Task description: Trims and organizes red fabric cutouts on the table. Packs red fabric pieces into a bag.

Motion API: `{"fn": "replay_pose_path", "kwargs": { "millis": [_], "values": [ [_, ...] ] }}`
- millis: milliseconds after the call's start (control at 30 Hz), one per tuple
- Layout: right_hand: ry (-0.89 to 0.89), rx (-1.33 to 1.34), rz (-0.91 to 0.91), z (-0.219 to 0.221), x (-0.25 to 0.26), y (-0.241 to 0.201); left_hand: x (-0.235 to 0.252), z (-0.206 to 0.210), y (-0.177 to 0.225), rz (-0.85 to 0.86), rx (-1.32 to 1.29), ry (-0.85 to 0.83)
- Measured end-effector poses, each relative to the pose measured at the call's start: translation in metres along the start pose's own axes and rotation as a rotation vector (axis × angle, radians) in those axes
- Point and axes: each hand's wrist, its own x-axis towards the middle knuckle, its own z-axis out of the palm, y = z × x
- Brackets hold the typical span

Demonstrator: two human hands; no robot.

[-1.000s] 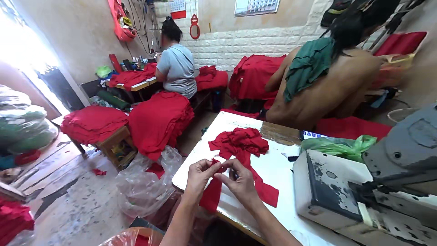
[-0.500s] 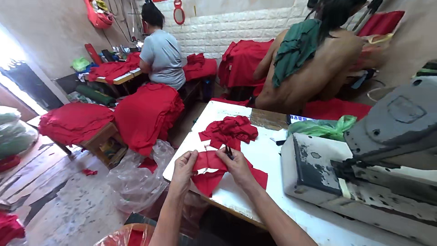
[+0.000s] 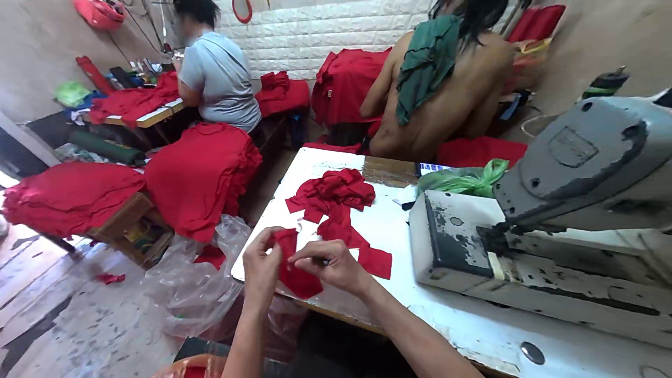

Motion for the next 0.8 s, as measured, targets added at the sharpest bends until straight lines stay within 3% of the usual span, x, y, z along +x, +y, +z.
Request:
{"fn": "replay_pose_path", "kwargs": {
  "millis": [100, 200, 300, 367, 467, 533, 700, 800],
  "values": [
    [-0.029, -0.024, -0.077, 0.003, 0.001, 0.004, 0.007, -0.002, -0.001, 0.0, -0.292, 0.115],
    [0.13, -0.141, 0.005, -0.004, 0.005, 0.002, 0.008, -0.007, 0.007, -0.205, -0.572, 0.099],
    [0.296, -0.365, 0.262, -0.02, 0.005, 0.007, 0.009, -0.005, 0.017, -0.494, -0.733, 0.142],
    [0.309, -0.545, 0.47, -0.035, 0.004, 0.012, 0.012, -0.002, 0.02, -0.677, -0.786, 0.204],
    [0.077, -0.754, 0.843, -0.054, 0.011, 0.002, 0.013, -0.002, 0.019, -0.732, -0.812, 0.153],
    [-0.036, -0.775, 0.957, -0.058, 0.017, -0.002, 0.011, 0.003, 0.016, -0.703, -0.762, 0.1],
    [0.17, -0.688, 0.748, -0.057, 0.011, 0.003, 0.003, 0.022, 0.013, -0.507, -0.554, -0.046],
    [0.332, -0.353, 0.519, -0.057, 0.006, 0.012, 0.002, 0.03, 0.014, -0.315, -0.403, -0.135]
  ]
}}
